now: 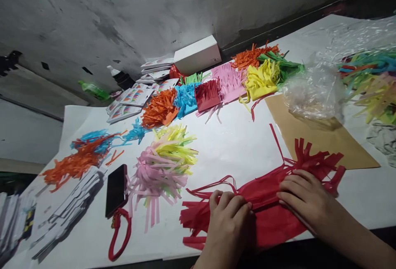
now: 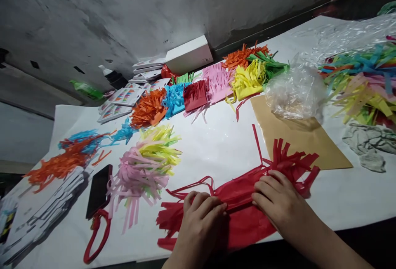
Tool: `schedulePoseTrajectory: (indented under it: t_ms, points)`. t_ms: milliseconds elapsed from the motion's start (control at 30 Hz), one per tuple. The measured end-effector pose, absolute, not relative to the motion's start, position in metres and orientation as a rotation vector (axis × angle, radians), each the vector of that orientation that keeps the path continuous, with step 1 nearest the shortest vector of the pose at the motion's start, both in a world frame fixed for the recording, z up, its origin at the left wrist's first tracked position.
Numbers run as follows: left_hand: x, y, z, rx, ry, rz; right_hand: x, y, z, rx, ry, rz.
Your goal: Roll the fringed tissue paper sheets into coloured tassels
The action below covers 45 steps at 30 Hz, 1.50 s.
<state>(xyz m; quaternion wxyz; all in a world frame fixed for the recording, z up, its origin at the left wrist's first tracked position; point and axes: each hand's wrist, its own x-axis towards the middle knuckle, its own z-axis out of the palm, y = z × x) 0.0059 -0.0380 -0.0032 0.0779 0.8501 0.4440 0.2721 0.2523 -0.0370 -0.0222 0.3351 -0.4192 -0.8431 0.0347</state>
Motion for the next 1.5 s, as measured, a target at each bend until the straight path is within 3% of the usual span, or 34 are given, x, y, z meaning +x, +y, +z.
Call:
schedulePoseTrajectory:
  t_ms: [267,533,667,1000,1267,1500]
  points:
    - [0.015,-0.036,0.007,2.258,1.701,0.528,0.234,-0.038,-0.012,-1.5,-2.003,0.079]
    - [0.011,-0.034,0.002,2.288,1.68,0.547,0.218,-0.037,-0.015,-1.07,-2.226,0.042]
    - [0.013,-0.033,-0.001,2.475,1.524,0.816,0.219,-0.035,-0.016,-1.062,-2.225,0.122]
    - [0.015,-0.031,-0.002,2.601,1.332,0.887,0.207,-0.033,-0.012,-1.002,-2.257,0.151]
    - [0.01,-0.032,-0.006,2.585,1.329,0.761,0.245,-0.046,-0.026,-1.02,-2.187,0.156]
    - [0.021,-0.033,0.005,2.468,1.475,0.562,0.231,-0.05,-0.019,-1.298,-2.004,0.211]
